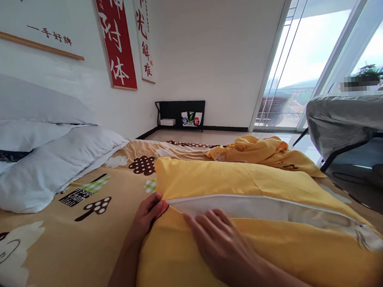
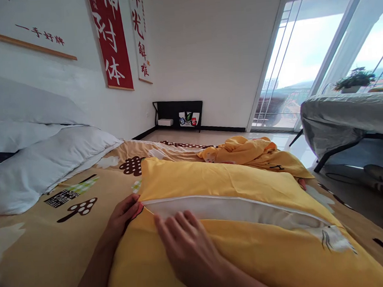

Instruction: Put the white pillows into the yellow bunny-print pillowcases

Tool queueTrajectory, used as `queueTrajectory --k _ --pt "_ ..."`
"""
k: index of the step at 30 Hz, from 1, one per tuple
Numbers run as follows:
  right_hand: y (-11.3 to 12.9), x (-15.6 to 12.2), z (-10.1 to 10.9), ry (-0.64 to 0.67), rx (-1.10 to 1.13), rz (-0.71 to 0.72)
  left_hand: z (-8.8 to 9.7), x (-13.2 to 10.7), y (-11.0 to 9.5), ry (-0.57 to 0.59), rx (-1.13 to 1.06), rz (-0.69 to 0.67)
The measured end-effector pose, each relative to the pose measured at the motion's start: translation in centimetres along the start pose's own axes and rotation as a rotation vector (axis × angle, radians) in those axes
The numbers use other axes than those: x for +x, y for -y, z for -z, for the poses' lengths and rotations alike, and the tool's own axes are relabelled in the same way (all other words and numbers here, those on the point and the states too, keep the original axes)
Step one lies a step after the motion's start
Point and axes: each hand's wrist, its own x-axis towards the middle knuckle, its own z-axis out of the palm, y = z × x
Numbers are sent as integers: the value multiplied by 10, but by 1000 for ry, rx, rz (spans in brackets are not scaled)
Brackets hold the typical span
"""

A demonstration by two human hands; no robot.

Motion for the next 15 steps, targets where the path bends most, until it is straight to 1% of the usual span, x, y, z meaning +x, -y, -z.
queueTrajectory --k 2,4,7,10,12,15 --pt "-20 -21 18 -29 16 -73 2 1 2 -27 -16 20" --pt "-43 -46 39 -12 39 -165 2 2 3 -65 -2 35" --pt "-77 -82 72 105 70 -350 2 6 7 -135 80 30" --pt "-112 -109 106 271 120 -580 -1 14 12 -154 287 -37" --pt "-136 -121 128 323 127 -690 -5 18 17 -157 429 -76" --pt "-168 -136 154 369 99 -792 -10 21 22 -188 555 -87"
